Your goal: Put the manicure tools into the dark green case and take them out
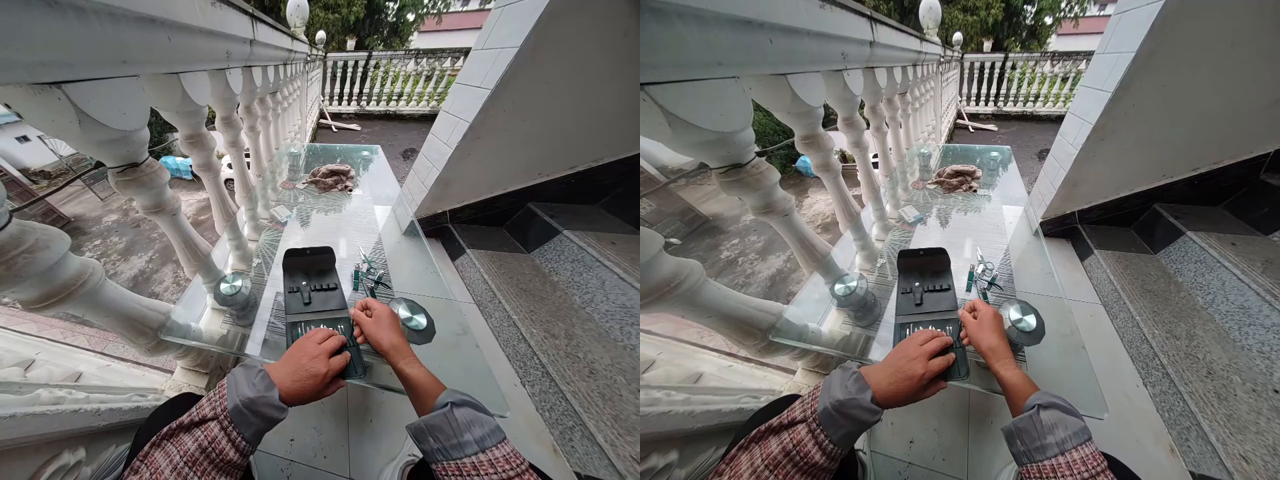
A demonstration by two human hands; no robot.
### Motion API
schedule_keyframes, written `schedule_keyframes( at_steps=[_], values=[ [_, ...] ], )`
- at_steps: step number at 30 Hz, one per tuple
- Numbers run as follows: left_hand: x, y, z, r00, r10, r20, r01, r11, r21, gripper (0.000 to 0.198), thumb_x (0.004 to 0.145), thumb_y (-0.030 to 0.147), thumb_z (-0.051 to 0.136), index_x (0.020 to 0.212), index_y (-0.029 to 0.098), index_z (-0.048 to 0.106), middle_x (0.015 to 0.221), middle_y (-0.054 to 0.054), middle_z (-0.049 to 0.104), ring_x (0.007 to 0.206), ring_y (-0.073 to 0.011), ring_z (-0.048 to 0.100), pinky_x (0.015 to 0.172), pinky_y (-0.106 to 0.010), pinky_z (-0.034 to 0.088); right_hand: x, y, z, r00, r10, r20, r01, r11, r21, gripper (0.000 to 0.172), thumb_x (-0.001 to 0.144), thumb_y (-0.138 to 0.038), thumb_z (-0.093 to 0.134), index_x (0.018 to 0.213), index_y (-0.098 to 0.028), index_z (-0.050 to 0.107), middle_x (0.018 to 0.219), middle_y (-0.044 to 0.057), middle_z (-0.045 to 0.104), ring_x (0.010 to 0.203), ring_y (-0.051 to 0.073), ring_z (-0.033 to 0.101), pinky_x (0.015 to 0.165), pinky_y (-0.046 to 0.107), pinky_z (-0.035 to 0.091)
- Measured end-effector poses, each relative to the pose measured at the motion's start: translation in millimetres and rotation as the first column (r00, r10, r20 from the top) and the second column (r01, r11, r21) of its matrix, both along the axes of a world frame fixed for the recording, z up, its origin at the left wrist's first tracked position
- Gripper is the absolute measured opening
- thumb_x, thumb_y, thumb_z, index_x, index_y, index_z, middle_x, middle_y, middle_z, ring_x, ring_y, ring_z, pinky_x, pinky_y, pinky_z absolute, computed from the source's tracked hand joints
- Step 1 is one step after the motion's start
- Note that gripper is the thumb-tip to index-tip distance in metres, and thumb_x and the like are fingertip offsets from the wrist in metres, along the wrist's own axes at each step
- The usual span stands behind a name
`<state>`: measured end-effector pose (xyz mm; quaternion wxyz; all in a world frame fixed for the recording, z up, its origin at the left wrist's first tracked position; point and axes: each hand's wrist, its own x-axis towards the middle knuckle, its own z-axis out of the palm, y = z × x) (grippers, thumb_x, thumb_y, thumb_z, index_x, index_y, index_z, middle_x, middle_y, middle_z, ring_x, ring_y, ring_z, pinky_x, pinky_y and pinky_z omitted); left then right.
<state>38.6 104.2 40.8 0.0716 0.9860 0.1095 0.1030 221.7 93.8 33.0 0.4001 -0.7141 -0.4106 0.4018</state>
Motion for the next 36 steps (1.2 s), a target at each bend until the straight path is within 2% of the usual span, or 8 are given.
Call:
schedule_keyframes(
  at_steps=[4,7,12,15,22,29,33,36],
  values=[
    [-0.2,0.1,-0.6,1.0,0.0,0.005,0.0,1.0,-0.008,0.029,0.083,0.034,0.059,0.105,0.017,0.053,0.111,-0.013,0.055,0.106,-0.0264,0.05,0.089,-0.04,0.043,-1.7,4.4,5.1,1.0,0.024,-0.001,-0.024,0.999,-0.043,0.007,0.071,-0.025,0.054,0.071,-0.02,0.049,0.044,-0.007,0.051,0.033,0.011,0.05,0.033,0.02,0.037],
    [-0.5,-0.1,-0.5,1.0,0.003,0.007,-0.003,1.0,-0.004,0.03,0.083,0.034,0.059,0.106,0.016,0.054,0.111,-0.013,0.054,0.106,-0.0268,0.05,0.089,-0.04,0.043,-2.3,4.8,5.9,0.998,0.062,0.027,-0.062,0.998,-0.023,0.02,0.072,-0.025,0.052,0.092,-0.02,0.051,0.046,-0.01,0.049,0.033,0.01,0.047,0.034,0.02,0.035],
    [-0.6,-0.4,-0.1,1.0,0.006,0.005,-0.006,1.0,-0.002,0.031,0.083,0.033,0.059,0.107,0.015,0.054,0.112,-0.014,0.054,0.106,-0.0271,0.05,0.089,-0.04,0.043,-0.2,4.3,4.5,0.934,0.209,0.288,-0.253,0.96,0.123,0.022,0.076,-0.028,0.048,0.097,-0.022,0.053,0.058,-0.007,0.051,0.053,0.012,0.051,0.055,0.024,0.04],
    [-0.3,-0.3,0.5,1.0,0.006,0.002,-0.006,1.0,-0.006,0.032,0.081,0.032,0.06,0.108,0.015,0.054,0.112,-0.013,0.054,0.104,-0.0271,0.051,0.089,-0.04,0.043,2.7,8.0,6.0,0.888,0.263,0.377,-0.326,0.939,0.113,0.02,0.076,-0.029,0.048,0.093,-0.022,0.055,0.059,-0.006,0.051,0.058,0.013,0.05,0.06,0.025,0.038],
    [0.2,0.4,2.8,1.0,0.012,-0.011,-0.012,1.0,-0.027,0.034,0.079,0.031,0.062,0.108,0.016,0.053,0.113,-0.012,0.054,0.105,-0.0266,0.05,0.09,-0.039,0.042,-0.2,19.4,5.8,0.853,0.177,0.491,-0.196,0.981,-0.014,0.009,0.079,-0.028,0.05,0.079,-0.021,0.055,0.06,-0.002,0.056,0.06,0.014,0.051,0.058,0.024,0.032],
    [0.3,1.8,3.4,0.999,0.004,-0.038,-0.005,0.999,-0.043,0.035,0.079,0.032,0.061,0.109,0.016,0.052,0.11,-0.011,0.054,0.102,-0.0249,0.05,0.089,-0.038,0.042,-2.2,20.3,6.8,0.743,0.279,0.609,-0.343,0.939,-0.012,0.007,0.081,-0.023,0.051,0.086,-0.022,0.055,0.064,-0.001,0.058,0.061,0.013,0.05,0.058,0.023,0.027],
    [0.1,1.8,2.0,1.0,0.004,-0.017,-0.005,0.999,-0.036,0.034,0.079,0.032,0.061,0.108,0.016,0.053,0.113,-0.011,0.053,0.104,-0.0251,0.049,0.09,-0.038,0.041,2.1,19.6,6.7,0.705,0.214,0.676,-0.237,0.97,-0.059,0.005,0.081,-0.024,0.051,0.081,-0.021,0.055,0.062,0.0,0.056,0.06,0.014,0.05,0.056,0.025,0.027],
    [0.4,1.9,2.3,1.0,0.003,-0.015,-0.004,0.999,-0.041,0.033,0.079,0.031,0.061,0.108,0.016,0.054,0.112,-0.011,0.054,0.102,-0.0251,0.05,0.088,-0.037,0.042,0.1,18.2,7.7,0.765,0.209,0.608,-0.277,0.961,0.018,0.004,0.08,-0.022,0.05,0.078,-0.021,0.053,0.064,0.0,0.057,0.061,0.013,0.051,0.057,0.024,0.031]
  ],
)
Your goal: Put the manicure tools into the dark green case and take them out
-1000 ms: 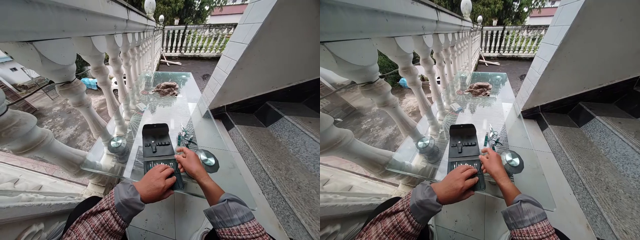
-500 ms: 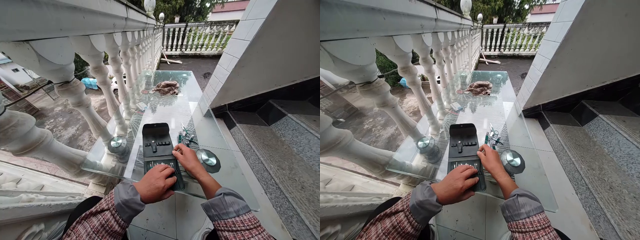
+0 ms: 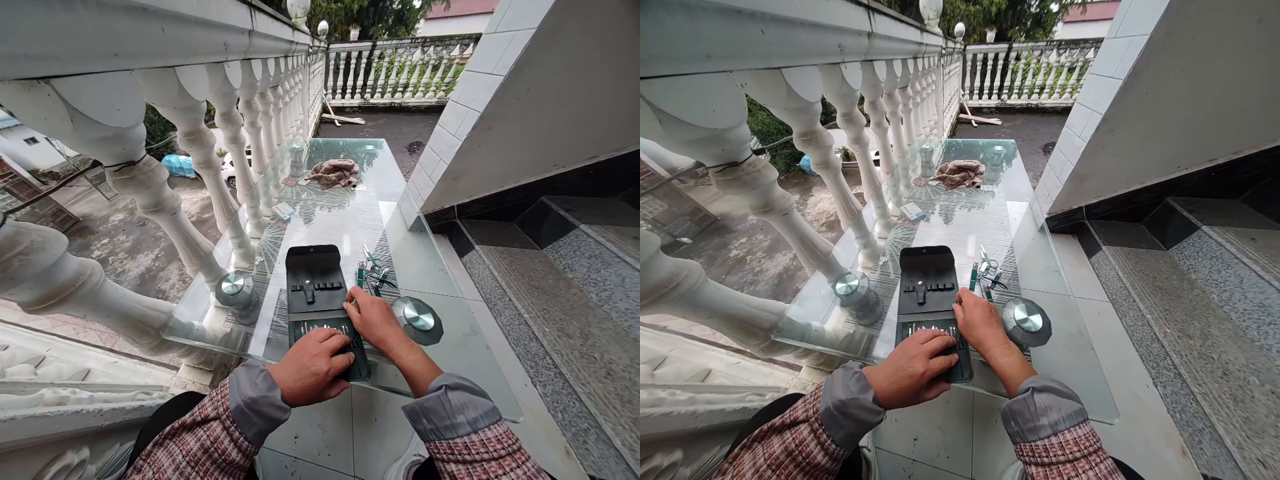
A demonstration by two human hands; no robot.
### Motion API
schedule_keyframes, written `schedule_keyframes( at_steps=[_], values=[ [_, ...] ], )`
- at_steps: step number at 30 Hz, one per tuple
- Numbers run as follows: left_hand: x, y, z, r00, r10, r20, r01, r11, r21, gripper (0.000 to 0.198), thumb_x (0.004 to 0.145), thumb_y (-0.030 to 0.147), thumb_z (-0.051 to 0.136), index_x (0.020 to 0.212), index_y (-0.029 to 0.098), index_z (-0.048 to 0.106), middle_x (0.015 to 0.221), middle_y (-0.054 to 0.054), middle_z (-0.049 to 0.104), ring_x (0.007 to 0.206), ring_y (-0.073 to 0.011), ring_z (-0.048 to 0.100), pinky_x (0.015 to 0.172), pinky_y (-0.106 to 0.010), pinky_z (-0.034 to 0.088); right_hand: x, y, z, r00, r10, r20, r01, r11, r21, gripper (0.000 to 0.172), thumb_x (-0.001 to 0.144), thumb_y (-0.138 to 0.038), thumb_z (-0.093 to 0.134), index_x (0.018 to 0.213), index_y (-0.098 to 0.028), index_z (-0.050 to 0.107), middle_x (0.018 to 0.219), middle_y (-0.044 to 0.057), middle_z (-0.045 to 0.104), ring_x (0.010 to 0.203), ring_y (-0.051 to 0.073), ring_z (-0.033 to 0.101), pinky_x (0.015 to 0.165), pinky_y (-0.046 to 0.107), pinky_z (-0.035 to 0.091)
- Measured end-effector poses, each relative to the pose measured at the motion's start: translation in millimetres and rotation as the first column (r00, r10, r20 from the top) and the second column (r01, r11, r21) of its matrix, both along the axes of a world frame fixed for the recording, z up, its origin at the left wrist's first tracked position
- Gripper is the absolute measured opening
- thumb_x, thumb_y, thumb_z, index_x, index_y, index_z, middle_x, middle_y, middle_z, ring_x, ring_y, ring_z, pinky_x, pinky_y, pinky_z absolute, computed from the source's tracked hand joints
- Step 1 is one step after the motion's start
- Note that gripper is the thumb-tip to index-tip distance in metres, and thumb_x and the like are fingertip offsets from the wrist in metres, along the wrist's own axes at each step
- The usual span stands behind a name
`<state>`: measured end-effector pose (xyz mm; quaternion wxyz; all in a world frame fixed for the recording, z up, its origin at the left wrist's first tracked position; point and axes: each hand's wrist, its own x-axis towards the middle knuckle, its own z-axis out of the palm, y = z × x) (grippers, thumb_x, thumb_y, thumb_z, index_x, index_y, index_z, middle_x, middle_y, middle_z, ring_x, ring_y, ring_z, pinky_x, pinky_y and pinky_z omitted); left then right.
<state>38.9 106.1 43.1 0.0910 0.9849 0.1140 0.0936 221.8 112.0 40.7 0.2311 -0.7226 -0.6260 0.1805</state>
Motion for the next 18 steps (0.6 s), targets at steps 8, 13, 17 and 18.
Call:
schedule_keyframes(
  at_steps=[8,13,17,18],
  values=[
    [0.0,0.9,2.0,1.0,-0.018,-0.02,0.018,1.0,-0.02,0.034,0.079,0.031,0.062,0.108,0.016,0.053,0.109,-0.012,0.054,0.1,-0.0253,0.05,0.089,-0.038,0.042,-3.9,2.7,-2.8,0.871,-0.146,-0.469,0.082,0.984,-0.156,0.002,0.073,-0.021,0.051,0.072,-0.022,0.051,0.055,-0.006,0.054,0.039,0.008,0.046,0.036,0.02,0.033],
    [-1.7,1.3,-2.4,0.999,-0.034,0.017,0.034,0.999,-0.009,0.036,0.079,0.03,0.061,0.111,0.016,0.052,0.117,-0.013,0.052,0.106,-0.0261,0.049,0.093,-0.04,0.041,4.4,2.7,-6.4,0.872,-0.244,-0.425,0.184,0.967,-0.178,0.006,0.069,-0.02,0.058,0.07,-0.022,0.053,0.051,-0.006,0.054,0.039,0.008,0.046,0.036,0.019,0.033],
    [-2.8,1.1,-3.8,0.998,-0.047,0.041,0.047,0.999,0.006,0.036,0.08,0.029,0.059,0.112,0.014,0.052,0.119,-0.013,0.052,0.108,-0.0263,0.049,0.095,-0.041,0.041,7.7,1.5,-5.2,0.85,-0.286,-0.442,0.201,0.952,-0.23,0.015,0.067,-0.023,0.063,0.065,-0.022,0.048,0.047,-0.007,0.052,0.036,0.01,0.046,0.031,0.02,0.032],
    [-3.0,1.1,-3.6,0.998,-0.053,0.044,0.053,0.999,0.008,0.036,0.08,0.029,0.058,0.112,0.014,0.052,0.119,-0.013,0.052,0.109,-0.0263,0.048,0.095,-0.041,0.04,7.9,1.2,-4.8,0.848,-0.288,-0.444,0.201,0.952,-0.233,0.017,0.067,-0.023,0.064,0.064,-0.022,0.047,0.046,-0.007,0.05,0.035,0.01,0.046,0.03,0.02,0.031]
  ],
)
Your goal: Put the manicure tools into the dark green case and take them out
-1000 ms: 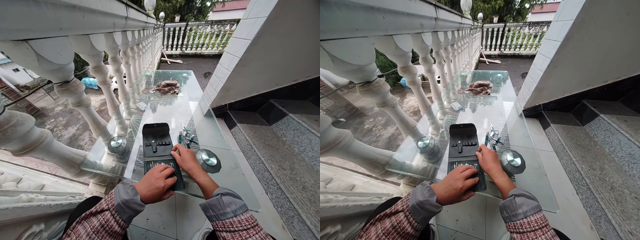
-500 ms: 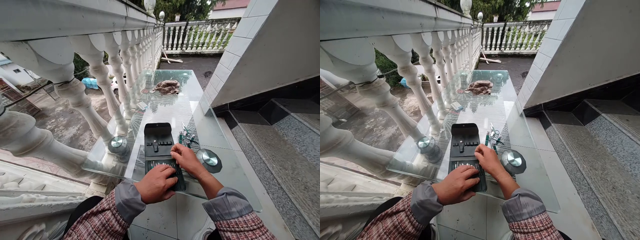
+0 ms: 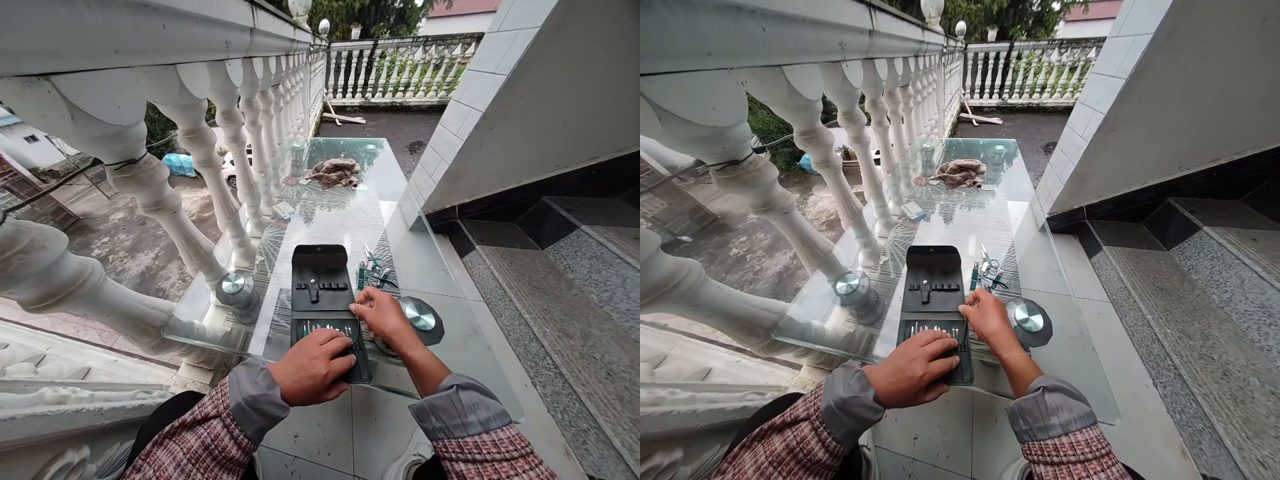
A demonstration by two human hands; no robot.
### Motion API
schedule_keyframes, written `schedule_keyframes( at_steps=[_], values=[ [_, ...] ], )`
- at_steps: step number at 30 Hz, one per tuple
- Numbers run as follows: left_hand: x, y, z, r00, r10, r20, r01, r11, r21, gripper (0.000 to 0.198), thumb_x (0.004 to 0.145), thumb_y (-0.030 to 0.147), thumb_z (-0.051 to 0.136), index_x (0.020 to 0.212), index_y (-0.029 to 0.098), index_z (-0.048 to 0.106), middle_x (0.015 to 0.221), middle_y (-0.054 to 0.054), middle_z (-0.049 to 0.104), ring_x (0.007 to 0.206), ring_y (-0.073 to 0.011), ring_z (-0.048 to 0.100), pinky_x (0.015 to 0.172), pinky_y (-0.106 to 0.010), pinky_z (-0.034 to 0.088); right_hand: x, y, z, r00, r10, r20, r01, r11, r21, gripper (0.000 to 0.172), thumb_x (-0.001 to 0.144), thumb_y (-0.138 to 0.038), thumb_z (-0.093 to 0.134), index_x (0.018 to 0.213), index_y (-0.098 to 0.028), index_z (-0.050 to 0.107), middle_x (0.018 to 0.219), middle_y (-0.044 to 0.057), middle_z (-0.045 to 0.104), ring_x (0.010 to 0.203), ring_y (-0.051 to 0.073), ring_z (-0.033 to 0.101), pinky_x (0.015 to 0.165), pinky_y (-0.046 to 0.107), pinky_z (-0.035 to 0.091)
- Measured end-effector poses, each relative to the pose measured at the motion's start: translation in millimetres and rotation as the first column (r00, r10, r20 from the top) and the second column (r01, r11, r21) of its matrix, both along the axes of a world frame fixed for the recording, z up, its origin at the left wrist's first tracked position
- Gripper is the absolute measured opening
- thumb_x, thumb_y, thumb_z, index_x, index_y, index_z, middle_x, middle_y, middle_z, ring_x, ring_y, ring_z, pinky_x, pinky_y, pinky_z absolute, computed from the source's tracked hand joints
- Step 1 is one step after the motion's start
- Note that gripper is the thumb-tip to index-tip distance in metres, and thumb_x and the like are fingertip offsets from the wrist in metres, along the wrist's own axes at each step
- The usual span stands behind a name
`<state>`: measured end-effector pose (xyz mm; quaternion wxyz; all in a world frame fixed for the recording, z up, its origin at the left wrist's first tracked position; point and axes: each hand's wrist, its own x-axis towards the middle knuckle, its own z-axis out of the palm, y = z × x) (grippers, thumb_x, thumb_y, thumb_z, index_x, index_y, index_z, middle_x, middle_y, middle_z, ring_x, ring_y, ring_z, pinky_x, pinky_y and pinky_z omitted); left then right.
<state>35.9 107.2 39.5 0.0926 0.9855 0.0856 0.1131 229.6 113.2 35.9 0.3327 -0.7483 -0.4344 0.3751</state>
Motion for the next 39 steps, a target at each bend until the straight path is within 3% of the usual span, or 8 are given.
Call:
schedule_keyframes(
  at_steps=[5,9,12,16,19,25,31,39],
  values=[
    [-0.5,-0.3,0.9,0.999,-0.04,0.002,0.04,0.999,0.011,0.035,0.079,0.029,0.058,0.11,0.013,0.052,0.12,-0.013,0.051,0.11,-0.0261,0.047,0.099,-0.039,0.039,-2.5,-3.4,4.8,0.998,0.053,0.02,-0.053,0.999,-0.008,0.019,0.068,-0.024,0.063,0.062,-0.022,0.045,0.04,-0.009,0.045,0.029,0.008,0.041,0.026,0.019,0.029],
    [-1.1,-1.1,-0.3,0.997,-0.077,0.003,0.077,0.997,0.014,0.032,0.079,0.029,0.058,0.107,0.014,0.053,0.12,-0.012,0.051,0.111,-0.0258,0.045,0.099,-0.038,0.038,-4.4,-7.3,8.2,0.99,0.122,-0.066,-0.124,0.992,-0.03,0.016,0.07,-0.021,0.058,0.062,-0.021,0.045,0.041,-0.009,0.045,0.03,0.008,0.042,0.026,0.017,0.03],
    [-1.7,-2.0,-1.3,0.997,-0.072,0.013,0.072,0.997,0.013,0.033,0.079,0.028,0.058,0.108,0.014,0.052,0.12,-0.012,0.051,0.11,-0.0249,0.045,0.1,-0.038,0.038,-3.6,-10.5,5.7,0.99,0.08,-0.115,-0.085,0.996,-0.039,0.016,0.073,-0.022,0.056,0.063,-0.021,0.043,0.045,-0.008,0.048,0.031,0.007,0.041,0.027,0.018,0.03],
    [-1.8,-2.5,-1.7,0.997,-0.067,0.028,0.066,0.998,0.018,0.031,0.078,0.026,0.058,0.107,0.013,0.053,0.117,-0.012,0.051,0.109,-0.0249,0.045,0.098,-0.038,0.039,-2.7,-17.2,0.9,1.0,-0.013,0.018,0.014,0.999,-0.032,0.016,0.073,-0.026,0.056,0.065,-0.021,0.043,0.048,-0.007,0.05,0.033,0.008,0.042,0.029,0.019,0.029],
    [-1.5,-2.3,-1.8,0.997,-0.066,0.027,0.066,0.998,0.019,0.031,0.078,0.026,0.059,0.106,0.013,0.054,0.115,-0.013,0.052,0.109,-0.0254,0.046,0.097,-0.038,0.04,-3.0,-21.5,1.3,0.992,-0.02,0.122,0.02,1.0,0.003,0.017,0.072,-0.027,0.058,0.066,-0.022,0.043,0.046,-0.007,0.047,0.033,0.007,0.041,0.031,0.019,0.028],
    [-2.0,-1.0,-3.4,0.996,-0.076,0.038,0.075,0.997,0.012,0.034,0.078,0.027,0.059,0.108,0.014,0.052,0.116,-0.013,0.052,0.11,-0.0253,0.046,0.098,-0.039,0.039,-1.2,-20.2,3.5,0.997,-0.006,-0.077,-0.001,0.995,-0.099,0.012,0.076,-0.027,0.051,0.07,-0.023,0.041,0.046,-0.008,0.048,0.031,0.009,0.039,0.032,0.02,0.027],
    [-1.6,0.3,-3.8,0.998,-0.068,0.011,0.068,0.998,-0.012,0.035,0.078,0.029,0.061,0.11,0.016,0.052,0.118,-0.012,0.052,0.11,-0.0254,0.046,0.096,-0.04,0.04,-2.7,-15.3,0.1,0.966,0.125,0.226,-0.151,0.983,0.1,0.011,0.071,-0.026,0.054,0.064,-0.021,0.047,0.051,-0.005,0.052,0.05,0.011,0.049,0.051,0.023,0.034],
    [-0.2,0.2,-1.1,0.999,-0.044,0.016,0.045,0.999,-0.026,0.033,0.079,0.029,0.06,0.109,0.016,0.054,0.116,-0.012,0.052,0.105,-0.0257,0.048,0.092,-0.039,0.041,-4.9,-15.8,-0.3,0.984,0.108,0.14,-0.128,0.981,0.148,0.013,0.073,-0.032,0.05,0.065,-0.022,0.047,0.05,-0.005,0.051,0.052,0.013,0.049,0.054,0.025,0.034]
  ],
)
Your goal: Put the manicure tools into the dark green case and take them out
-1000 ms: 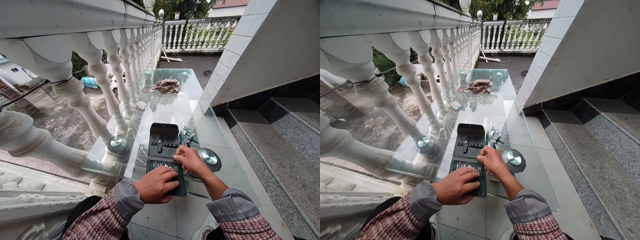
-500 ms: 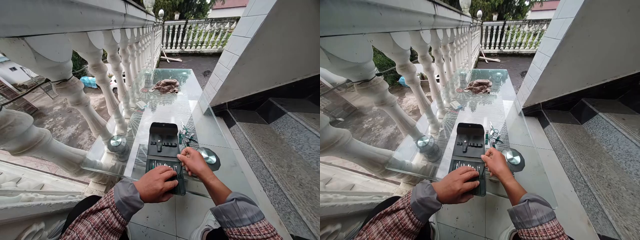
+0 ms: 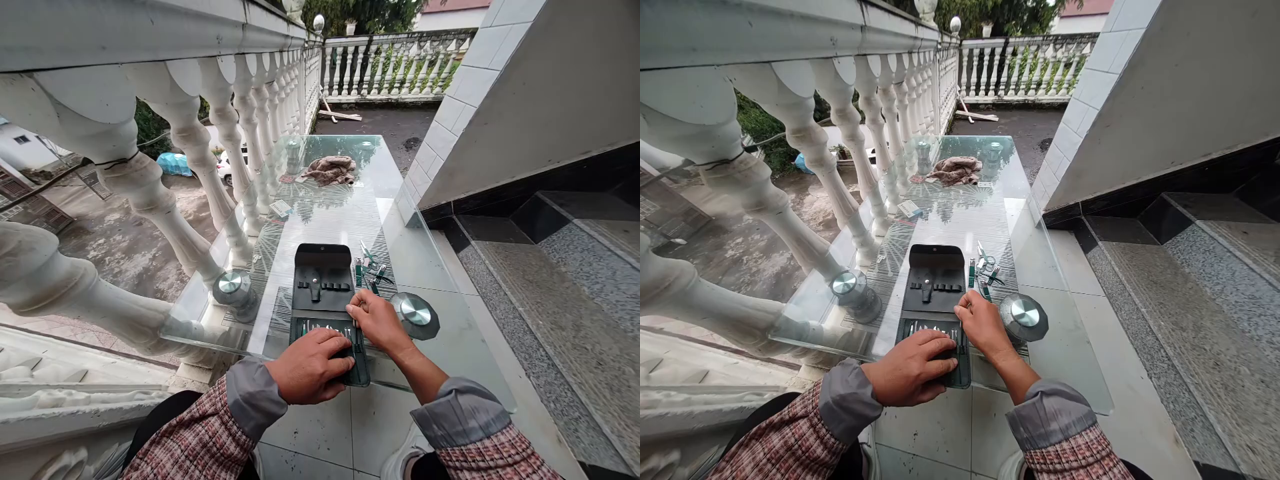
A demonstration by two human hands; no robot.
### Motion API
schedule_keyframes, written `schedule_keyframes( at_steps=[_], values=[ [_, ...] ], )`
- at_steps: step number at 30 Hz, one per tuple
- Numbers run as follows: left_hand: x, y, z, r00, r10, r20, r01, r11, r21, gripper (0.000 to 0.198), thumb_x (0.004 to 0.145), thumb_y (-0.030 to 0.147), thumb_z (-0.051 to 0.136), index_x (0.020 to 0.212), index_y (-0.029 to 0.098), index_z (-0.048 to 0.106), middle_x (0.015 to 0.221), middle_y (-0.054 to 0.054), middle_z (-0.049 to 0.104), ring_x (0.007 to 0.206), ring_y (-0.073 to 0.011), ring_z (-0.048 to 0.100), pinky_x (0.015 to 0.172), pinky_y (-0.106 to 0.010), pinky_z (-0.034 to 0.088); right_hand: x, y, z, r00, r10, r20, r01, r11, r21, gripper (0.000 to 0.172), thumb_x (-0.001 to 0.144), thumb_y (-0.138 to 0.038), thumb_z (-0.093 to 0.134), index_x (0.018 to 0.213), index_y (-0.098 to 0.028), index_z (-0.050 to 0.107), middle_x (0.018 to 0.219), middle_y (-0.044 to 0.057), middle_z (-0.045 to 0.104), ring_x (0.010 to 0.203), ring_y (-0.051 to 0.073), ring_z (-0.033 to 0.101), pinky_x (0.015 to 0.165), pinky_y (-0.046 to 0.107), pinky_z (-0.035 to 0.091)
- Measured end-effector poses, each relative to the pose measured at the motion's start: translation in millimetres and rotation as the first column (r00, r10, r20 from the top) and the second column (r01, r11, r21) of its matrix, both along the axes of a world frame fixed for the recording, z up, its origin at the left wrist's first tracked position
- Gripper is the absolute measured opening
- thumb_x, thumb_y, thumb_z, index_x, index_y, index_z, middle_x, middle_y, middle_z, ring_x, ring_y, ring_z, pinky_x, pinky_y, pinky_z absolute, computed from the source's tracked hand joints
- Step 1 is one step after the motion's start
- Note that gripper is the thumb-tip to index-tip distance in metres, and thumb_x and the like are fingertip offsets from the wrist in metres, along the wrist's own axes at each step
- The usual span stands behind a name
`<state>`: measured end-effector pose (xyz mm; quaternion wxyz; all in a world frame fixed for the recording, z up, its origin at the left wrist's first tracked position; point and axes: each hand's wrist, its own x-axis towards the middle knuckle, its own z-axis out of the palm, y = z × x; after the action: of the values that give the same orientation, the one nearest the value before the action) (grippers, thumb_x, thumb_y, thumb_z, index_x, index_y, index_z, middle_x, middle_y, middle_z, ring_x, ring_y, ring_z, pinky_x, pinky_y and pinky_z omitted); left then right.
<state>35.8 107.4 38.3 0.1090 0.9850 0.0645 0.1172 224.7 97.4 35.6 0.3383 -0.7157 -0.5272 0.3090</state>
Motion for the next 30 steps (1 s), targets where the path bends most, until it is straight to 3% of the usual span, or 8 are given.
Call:
schedule_keyframes(
  at_steps=[4,6,8,10,15,21,26,30],
  values=[
    [0.0,-0.4,0.8,1.0,0.005,-0.002,-0.005,1.0,0.008,0.032,0.078,0.029,0.06,0.107,0.016,0.055,0.115,-0.012,0.052,0.103,-0.0253,0.048,0.09,-0.038,0.041,6.0,-2.5,0.6,0.979,0.15,-0.14,-0.144,0.988,0.052,0.012,0.076,-0.033,0.049,0.07,-0.022,0.047,0.054,-0.006,0.051,0.05,0.011,0.047,0.052,0.024,0.035],
    [-0.1,-0.4,1.0,1.0,0.001,-0.001,-0.001,1.0,0.019,0.032,0.078,0.03,0.061,0.106,0.016,0.055,0.114,-0.012,0.052,0.103,-0.0252,0.049,0.09,-0.038,0.041,6.9,-2.2,0.7,0.973,0.149,-0.178,-0.15,0.989,0.008,0.012,0.076,-0.032,0.048,0.069,-0.022,0.046,0.053,-0.006,0.052,0.047,0.011,0.046,0.05,0.023,0.033],
    [-0.3,-0.2,0.9,1.0,-0.004,-0.001,0.004,1.0,0.023,0.032,0.078,0.03,0.061,0.106,0.015,0.055,0.113,-0.012,0.052,0.102,-0.0251,0.049,0.09,-0.038,0.041,4.6,-1.3,1.0,0.991,0.089,-0.095,-0.092,0.995,-0.033,0.013,0.075,-0.031,0.05,0.066,-0.022,0.046,0.053,-0.005,0.053,0.048,0.011,0.047,0.051,0.023,0.033],
    [-0.4,0.1,0.7,1.0,-0.01,0.001,0.01,1.0,0.015,0.031,0.078,0.03,0.06,0.106,0.015,0.055,0.113,-0.012,0.052,0.103,-0.0246,0.049,0.09,-0.037,0.041,-0.5,-0.7,2.0,0.995,0.038,0.094,-0.035,0.999,-0.036,0.014,0.074,-0.027,0.053,0.063,-0.021,0.048,0.057,-0.003,0.056,0.054,0.012,0.05,0.054,0.024,0.032],
    [-0.3,0.9,0.1,1.0,-0.017,-0.007,0.017,1.0,-0.007,0.03,0.079,0.029,0.059,0.106,0.016,0.055,0.114,-0.012,0.052,0.103,-0.0247,0.049,0.09,-0.038,0.041,-10.4,-2.8,5.7,0.87,0.072,0.489,-0.059,0.997,-0.042,0.01,0.08,-0.024,0.054,0.07,-0.021,0.053,0.062,0.001,0.059,0.057,0.014,0.05,0.054,0.026,0.025],
    [-0.5,0.9,0.0,1.0,-0.013,-0.009,0.013,1.0,-0.007,0.031,0.079,0.029,0.059,0.107,0.016,0.055,0.113,-0.012,0.052,0.102,-0.0242,0.049,0.09,-0.037,0.041,1.9,-9.5,-0.5,0.833,0.17,0.527,-0.231,0.972,0.052,0.016,0.086,-0.026,0.049,0.072,-0.02,0.054,0.072,0.0,0.06,0.065,0.013,0.053,0.059,0.025,0.03],
    [-0.1,0.3,2.0,1.0,-0.007,-0.026,0.007,1.0,-0.003,0.029,0.079,0.03,0.06,0.104,0.016,0.055,0.111,-0.012,0.052,0.1,-0.0242,0.049,0.088,-0.037,0.041,6.4,-20.8,-10.7,0.754,0.167,0.635,-0.348,0.922,0.171,0.024,0.09,-0.028,0.041,0.075,-0.019,0.058,0.076,0.003,0.056,0.068,0.014,0.052,0.061,0.026,0.034],
    [0.2,0.4,2.4,0.999,-0.007,-0.043,0.007,1.0,0.009,0.029,0.08,0.032,0.06,0.104,0.018,0.055,0.109,-0.012,0.053,0.1,-0.0248,0.049,0.086,-0.038,0.042,7.3,-31.8,-15.9,0.786,0.186,0.59,-0.419,0.862,0.286,0.025,0.091,-0.025,0.038,0.085,-0.019,0.062,0.079,0.005,0.055,0.075,0.016,0.053,0.066,0.027,0.04]
  ],
)
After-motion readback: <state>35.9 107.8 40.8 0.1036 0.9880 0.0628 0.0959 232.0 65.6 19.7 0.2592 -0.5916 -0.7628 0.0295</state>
